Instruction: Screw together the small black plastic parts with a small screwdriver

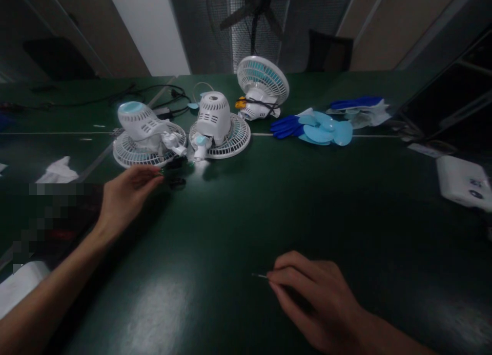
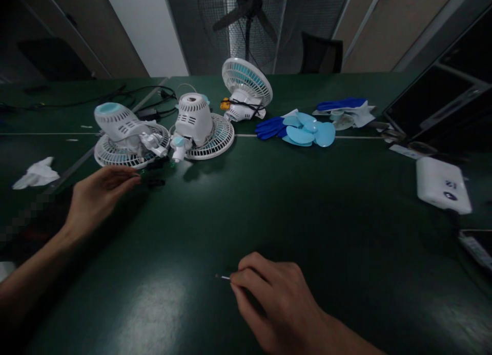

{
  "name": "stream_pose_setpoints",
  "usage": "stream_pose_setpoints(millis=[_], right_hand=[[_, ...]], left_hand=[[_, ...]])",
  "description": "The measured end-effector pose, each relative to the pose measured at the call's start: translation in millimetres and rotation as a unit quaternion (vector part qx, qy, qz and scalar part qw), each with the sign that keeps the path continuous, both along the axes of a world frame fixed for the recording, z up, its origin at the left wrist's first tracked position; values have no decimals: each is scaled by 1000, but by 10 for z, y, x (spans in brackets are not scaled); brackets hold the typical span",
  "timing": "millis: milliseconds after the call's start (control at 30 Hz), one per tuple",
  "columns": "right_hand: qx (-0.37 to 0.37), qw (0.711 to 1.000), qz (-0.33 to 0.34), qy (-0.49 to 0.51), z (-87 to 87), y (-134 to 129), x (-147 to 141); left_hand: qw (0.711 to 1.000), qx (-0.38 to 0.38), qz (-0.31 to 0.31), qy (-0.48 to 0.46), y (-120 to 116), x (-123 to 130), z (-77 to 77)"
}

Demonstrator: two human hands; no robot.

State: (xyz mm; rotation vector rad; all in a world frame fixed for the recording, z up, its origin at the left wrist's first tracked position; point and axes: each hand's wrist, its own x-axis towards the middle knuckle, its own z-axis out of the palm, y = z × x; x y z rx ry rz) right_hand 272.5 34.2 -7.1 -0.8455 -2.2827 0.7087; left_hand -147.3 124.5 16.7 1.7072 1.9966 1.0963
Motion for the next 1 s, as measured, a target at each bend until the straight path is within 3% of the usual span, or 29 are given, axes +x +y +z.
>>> stream_pose_setpoints(millis=[167,333,567,1000], right_hand=[[-12,1000,11,1,6,-3,9],[-18,1000,12,-6,-13,-5,25],[-28,1000,10,-8,-35,-18,40],[-29,1000,13,0,-18,-4,31]], left_hand=[[999,3,19,-44,15,50,-112],[997,21,-7,-80,6,131,-100],[998,5,23,-61,-33,122,-103],[1000,-5,3,21,-26,-7,-204]])
